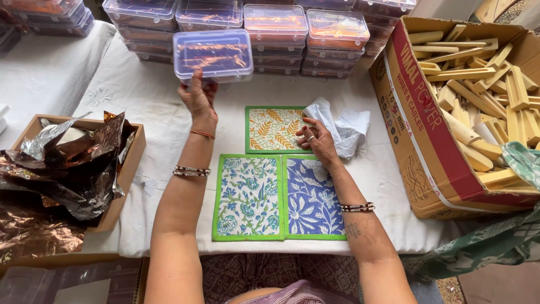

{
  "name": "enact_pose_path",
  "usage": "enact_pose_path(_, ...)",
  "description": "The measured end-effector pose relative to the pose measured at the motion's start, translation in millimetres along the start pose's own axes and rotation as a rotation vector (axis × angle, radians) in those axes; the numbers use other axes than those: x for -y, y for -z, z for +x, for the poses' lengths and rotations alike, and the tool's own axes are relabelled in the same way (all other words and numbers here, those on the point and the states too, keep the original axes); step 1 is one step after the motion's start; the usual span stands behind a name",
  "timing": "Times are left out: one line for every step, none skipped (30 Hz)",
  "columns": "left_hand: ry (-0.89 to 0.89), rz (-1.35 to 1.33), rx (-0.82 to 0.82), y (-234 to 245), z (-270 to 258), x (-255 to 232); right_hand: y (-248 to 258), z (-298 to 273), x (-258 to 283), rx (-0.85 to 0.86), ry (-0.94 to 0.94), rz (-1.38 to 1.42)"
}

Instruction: Wrapping small wooden pieces in copper-colored foil and organizing them into containers.

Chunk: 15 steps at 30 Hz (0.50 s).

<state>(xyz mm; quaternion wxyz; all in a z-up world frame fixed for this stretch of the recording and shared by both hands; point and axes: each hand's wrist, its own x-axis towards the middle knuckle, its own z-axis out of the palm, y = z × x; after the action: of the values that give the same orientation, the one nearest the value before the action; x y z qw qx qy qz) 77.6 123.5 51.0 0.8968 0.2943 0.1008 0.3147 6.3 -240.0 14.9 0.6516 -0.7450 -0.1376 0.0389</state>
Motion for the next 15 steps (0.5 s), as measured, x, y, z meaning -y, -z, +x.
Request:
enact_pose_path(0.000,0.002,0.002,-5,12,-13,-1,0,1,-0.002,0.000,0.002)
enact_pose_path(-0.063,0.032,-0.033,-11,24,-26,-2,0,2,-0.008,-0.015,-0.022)
enact_pose_path(-0.126,0.063,-0.067,-17,36,-39,-3,0,3,-0.014,-0.029,-0.045)
enact_pose_path(-0.125,0.064,-0.066,-20,47,-49,-2,1,3,-0.016,-0.029,-0.044)
enact_pose_path(-0.167,0.057,-0.048,-23,59,-58,-2,1,2,-0.011,-0.026,-0.025)
enact_pose_path(-0.209,0.050,-0.030,-26,71,-68,-2,1,1,-0.006,-0.022,-0.007)
enact_pose_path(-0.209,0.050,-0.029,-25,86,-73,-2,1,2,-0.007,-0.022,-0.007)
enact_pose_path(-0.222,0.100,-0.110,-23,102,-78,-2,0,3,-0.007,-0.023,-0.015)
enact_pose_path(-0.234,0.151,-0.191,-22,118,-83,-3,0,3,-0.007,-0.023,-0.023)
enact_pose_path(-0.234,0.151,-0.190,-21,130,-87,-3,1,2,-0.008,-0.022,-0.022)
enact_pose_path(-0.219,0.154,-0.221,-20,143,-90,-2,2,0,-0.008,-0.027,-0.026)
enact_pose_path(-0.201,0.158,-0.253,-19,155,-93,-2,1,-1,-0.009,-0.033,-0.029)
enact_pose_path(-0.200,0.160,-0.251,-15,167,-94,-2,1,-1,-0.011,-0.034,-0.028)
enact_pose_path(-0.183,0.140,-0.253,-12,179,-95,-3,1,-1,-0.016,-0.035,-0.035)
enact_pose_path(-0.166,0.121,-0.255,-9,191,-96,-3,1,0,-0.020,-0.036,-0.042)
